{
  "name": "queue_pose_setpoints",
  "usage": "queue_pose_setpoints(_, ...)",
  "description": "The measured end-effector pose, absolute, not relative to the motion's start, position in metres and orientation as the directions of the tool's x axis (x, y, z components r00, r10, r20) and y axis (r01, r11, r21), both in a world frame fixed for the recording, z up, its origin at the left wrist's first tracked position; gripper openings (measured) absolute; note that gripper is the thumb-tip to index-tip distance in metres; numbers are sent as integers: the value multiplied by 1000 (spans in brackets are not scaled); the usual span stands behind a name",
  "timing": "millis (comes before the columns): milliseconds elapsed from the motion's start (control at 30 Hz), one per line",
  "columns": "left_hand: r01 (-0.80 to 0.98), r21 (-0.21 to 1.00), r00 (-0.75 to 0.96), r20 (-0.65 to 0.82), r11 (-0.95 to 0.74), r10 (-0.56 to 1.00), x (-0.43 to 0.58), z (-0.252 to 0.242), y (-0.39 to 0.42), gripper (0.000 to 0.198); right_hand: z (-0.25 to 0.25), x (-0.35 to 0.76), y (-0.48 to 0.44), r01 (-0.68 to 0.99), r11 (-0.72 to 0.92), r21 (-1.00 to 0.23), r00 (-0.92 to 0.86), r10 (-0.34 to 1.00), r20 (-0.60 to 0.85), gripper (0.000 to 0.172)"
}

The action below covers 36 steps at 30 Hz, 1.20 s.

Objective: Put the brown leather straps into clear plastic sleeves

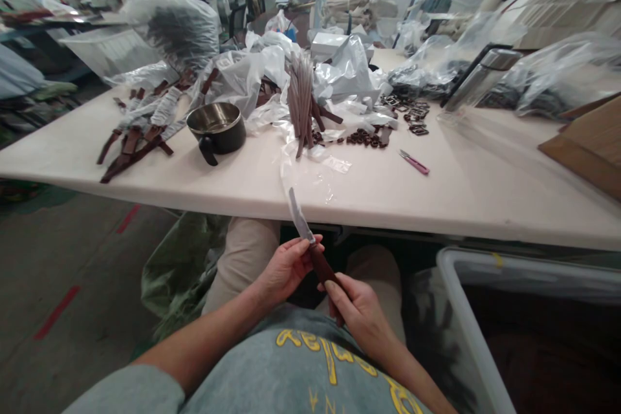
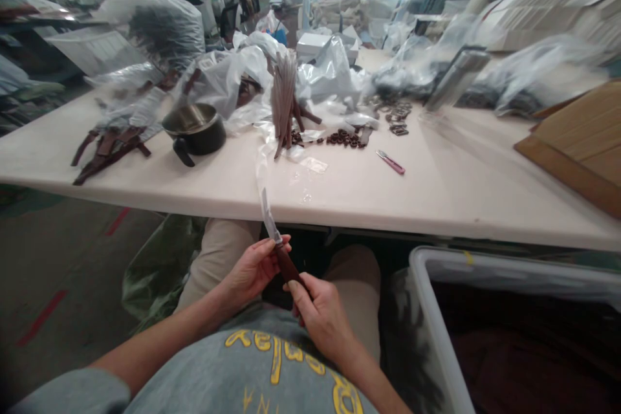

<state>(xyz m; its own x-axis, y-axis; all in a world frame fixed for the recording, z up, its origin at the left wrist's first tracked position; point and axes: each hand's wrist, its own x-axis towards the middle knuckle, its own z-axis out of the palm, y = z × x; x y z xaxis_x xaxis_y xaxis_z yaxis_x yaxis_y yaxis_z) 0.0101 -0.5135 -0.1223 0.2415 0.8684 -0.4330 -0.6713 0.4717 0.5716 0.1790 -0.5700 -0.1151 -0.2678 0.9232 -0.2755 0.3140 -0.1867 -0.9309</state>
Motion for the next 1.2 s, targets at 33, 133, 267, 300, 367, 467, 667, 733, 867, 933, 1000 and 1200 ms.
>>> queue_pose_setpoints(33, -663, 573, 254, -433, 482, 865, 11, -125, -515, 38, -114, 178, -568, 358, -142, -923, -250, 938, -241, 38)
queue_pose_setpoints(133, -636, 599, 261, -425, 486, 867, 13, -129, -518, 40, -113, 178, -564, 523, 42, -852, -220, 971, -87, 37)
queue_pose_setpoints(267, -611, 609, 259, -451, 506, 854, 15, -129, -517, 35, -116, 179, -565, 681, 216, -700, -248, 967, 58, 37)
queue_pose_setpoints(300, -606, 605, 268, -456, 516, 849, 15, -128, -517, 33, -117, 179, -566, 703, 240, -669, -259, 963, 74, 37)
queue_pose_setpoints(367, -602, 598, 288, -456, 529, 842, 15, -128, -517, 30, -118, 178, -568, 729, 275, -627, -279, 956, 96, 36)
queue_pose_setpoints(467, -608, 579, 332, -435, 543, 837, 16, -128, -519, 29, -120, 175, -570, 747, 304, -591, -289, 949, 123, 36)
queue_pose_setpoints(667, -621, 553, 371, -417, 555, 830, 20, -128, -524, 26, -125, 170, -571, 725, 300, -620, -281, 951, 132, 33)
queue_pose_setpoints(733, -622, 556, 383, -398, 551, 834, 20, -128, -525, 24, -127, 169, -572, 721, 300, -625, -273, 951, 142, 32)
queue_pose_setpoints(867, -588, 591, 425, -355, 552, 833, 19, -126, -528, 23, -128, 169, -573, 748, 350, -564, -286, 937, 202, 33)
queue_pose_setpoints(933, -572, 611, 434, -341, 547, 834, 18, -124, -530, 23, -129, 170, -574, 761, 353, -545, -278, 936, 217, 33)
queue_pose_setpoints(1000, -561, 626, 432, -337, 542, 837, 17, -123, -531, 20, -130, 170, -574, 765, 339, -548, -257, 941, 222, 34)
queue_pose_setpoints(1200, -498, 663, 465, -340, 559, 818, 17, -125, -533, 21, -127, 166, -573, 645, 264, -717, -244, 960, 134, 33)
